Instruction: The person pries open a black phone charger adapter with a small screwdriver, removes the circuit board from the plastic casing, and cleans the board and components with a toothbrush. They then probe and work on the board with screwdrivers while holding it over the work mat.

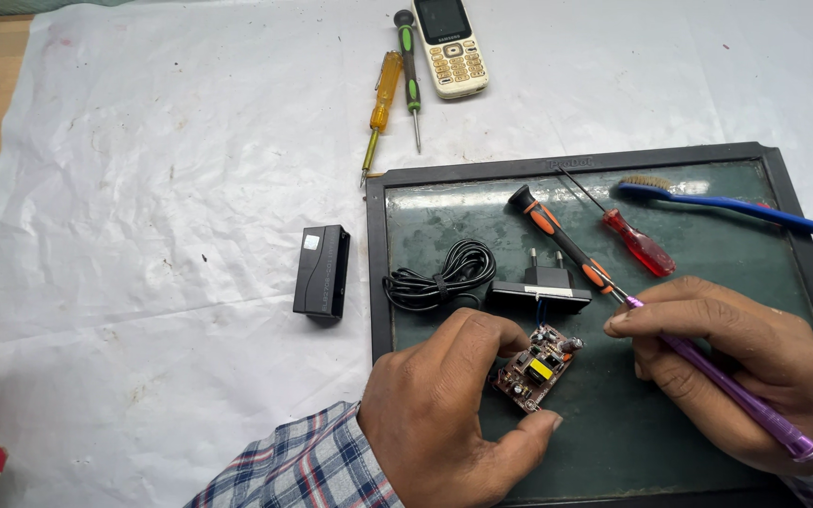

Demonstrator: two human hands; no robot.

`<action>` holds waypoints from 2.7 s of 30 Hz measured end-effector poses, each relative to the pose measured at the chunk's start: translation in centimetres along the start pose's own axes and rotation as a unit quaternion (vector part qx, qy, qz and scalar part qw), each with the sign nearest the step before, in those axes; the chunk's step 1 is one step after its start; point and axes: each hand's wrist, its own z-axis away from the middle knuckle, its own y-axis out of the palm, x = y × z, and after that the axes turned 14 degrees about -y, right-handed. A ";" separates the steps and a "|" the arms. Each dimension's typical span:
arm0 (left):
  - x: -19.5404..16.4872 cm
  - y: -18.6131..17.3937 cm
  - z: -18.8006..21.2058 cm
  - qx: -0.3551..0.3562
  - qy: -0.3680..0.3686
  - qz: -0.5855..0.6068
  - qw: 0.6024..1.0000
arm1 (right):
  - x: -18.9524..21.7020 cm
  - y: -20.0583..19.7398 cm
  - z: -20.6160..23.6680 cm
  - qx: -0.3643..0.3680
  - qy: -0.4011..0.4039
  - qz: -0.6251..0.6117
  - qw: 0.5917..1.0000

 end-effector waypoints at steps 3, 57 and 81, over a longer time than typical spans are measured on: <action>0.1 -0.1 -0.2 0.032 -0.022 -0.001 0.999 | 0.0 0.0 0.1 0.001 -0.003 0.007 1.000; -0.2 -0.6 0.1 0.013 0.034 -0.016 0.999 | -0.5 -0.1 1.6 0.021 0.023 -0.086 0.996; -0.5 -0.2 0.2 -0.014 0.035 -0.039 0.999 | 1.3 -0.2 -1.0 0.054 -0.106 -0.012 0.993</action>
